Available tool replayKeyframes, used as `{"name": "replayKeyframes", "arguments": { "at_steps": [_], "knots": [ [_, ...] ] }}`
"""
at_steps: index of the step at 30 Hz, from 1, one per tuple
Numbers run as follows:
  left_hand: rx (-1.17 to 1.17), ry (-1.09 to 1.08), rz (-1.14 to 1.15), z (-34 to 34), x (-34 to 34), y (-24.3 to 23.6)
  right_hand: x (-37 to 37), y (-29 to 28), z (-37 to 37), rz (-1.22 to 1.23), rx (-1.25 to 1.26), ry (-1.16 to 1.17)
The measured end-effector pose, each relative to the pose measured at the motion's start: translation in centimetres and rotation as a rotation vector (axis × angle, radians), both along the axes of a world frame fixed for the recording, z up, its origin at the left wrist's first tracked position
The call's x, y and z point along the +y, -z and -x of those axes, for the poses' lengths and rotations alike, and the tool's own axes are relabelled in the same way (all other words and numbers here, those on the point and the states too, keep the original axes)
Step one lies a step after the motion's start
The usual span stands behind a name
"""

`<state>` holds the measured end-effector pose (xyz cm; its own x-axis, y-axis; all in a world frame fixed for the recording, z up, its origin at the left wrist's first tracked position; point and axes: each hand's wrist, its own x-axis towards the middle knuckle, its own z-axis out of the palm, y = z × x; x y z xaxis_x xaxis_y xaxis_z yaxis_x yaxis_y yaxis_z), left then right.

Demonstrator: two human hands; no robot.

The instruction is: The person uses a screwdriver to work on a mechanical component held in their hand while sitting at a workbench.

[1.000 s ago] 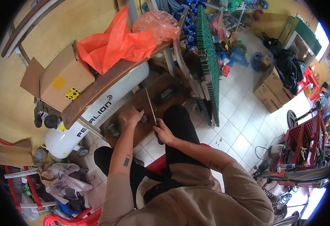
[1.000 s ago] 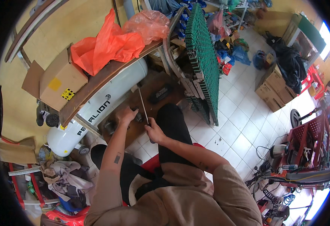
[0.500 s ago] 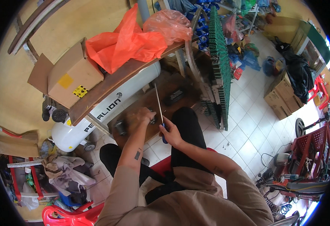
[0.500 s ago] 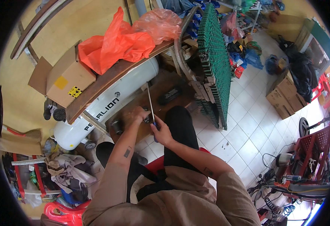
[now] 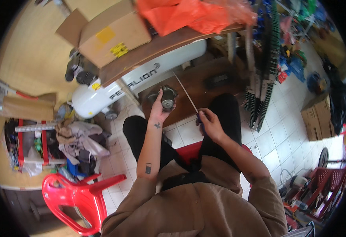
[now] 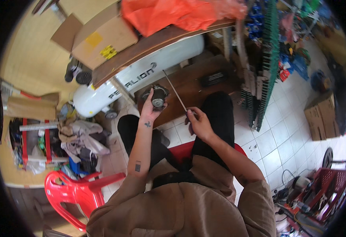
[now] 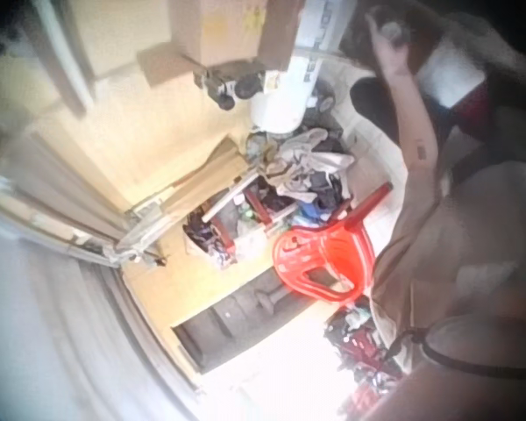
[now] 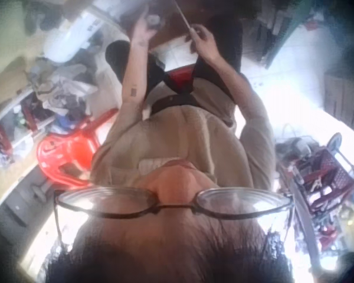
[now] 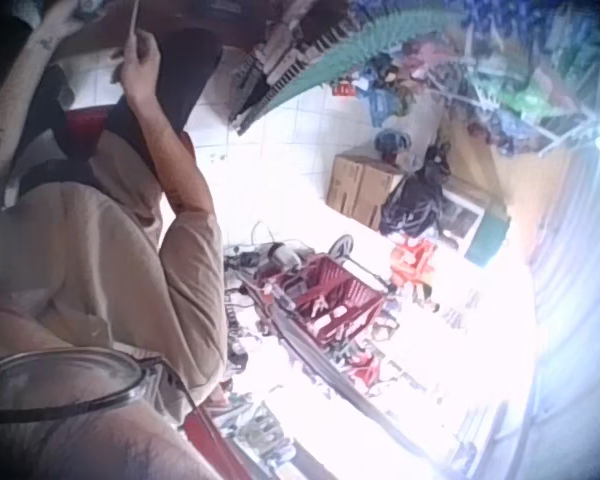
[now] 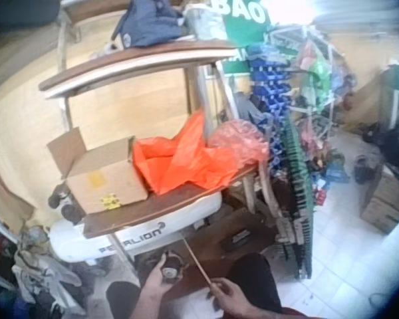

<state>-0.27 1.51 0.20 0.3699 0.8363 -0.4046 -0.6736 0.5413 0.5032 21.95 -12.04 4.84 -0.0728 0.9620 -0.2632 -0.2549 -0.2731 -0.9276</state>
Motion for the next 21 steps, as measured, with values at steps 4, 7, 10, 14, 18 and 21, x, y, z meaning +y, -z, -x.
{"name": "replayKeyframes", "arguments": {
  "at_steps": [4,7,10,14,18,21],
  "knots": [
    [-0.026,-0.228,-0.023,1.6,-1.1,2.2,0.2,0.7,0.0,-0.014,-0.154,-0.139],
    [-0.067,-0.333,-0.057,1.1,-0.4,0.8,0.1,0.7,0.2,-0.056,-0.335,-0.169],
    [-0.097,-0.348,-0.080,0.8,0.5,-0.3,0.4,1.4,0.3,-0.038,-0.377,-0.189],
    [0.059,-0.405,-0.127,0.5,0.7,0.1,0.5,2.2,0.9,-0.006,-0.354,-0.184],
    [0.139,-0.442,-0.126,0.3,0.8,0.6,0.6,2.1,1.2,-0.014,-0.370,-0.188],
    [0.133,-0.468,-0.137,0.0,0.5,0.0,0.7,2.3,1.2,-0.024,-0.380,-0.187]
  ]
}}
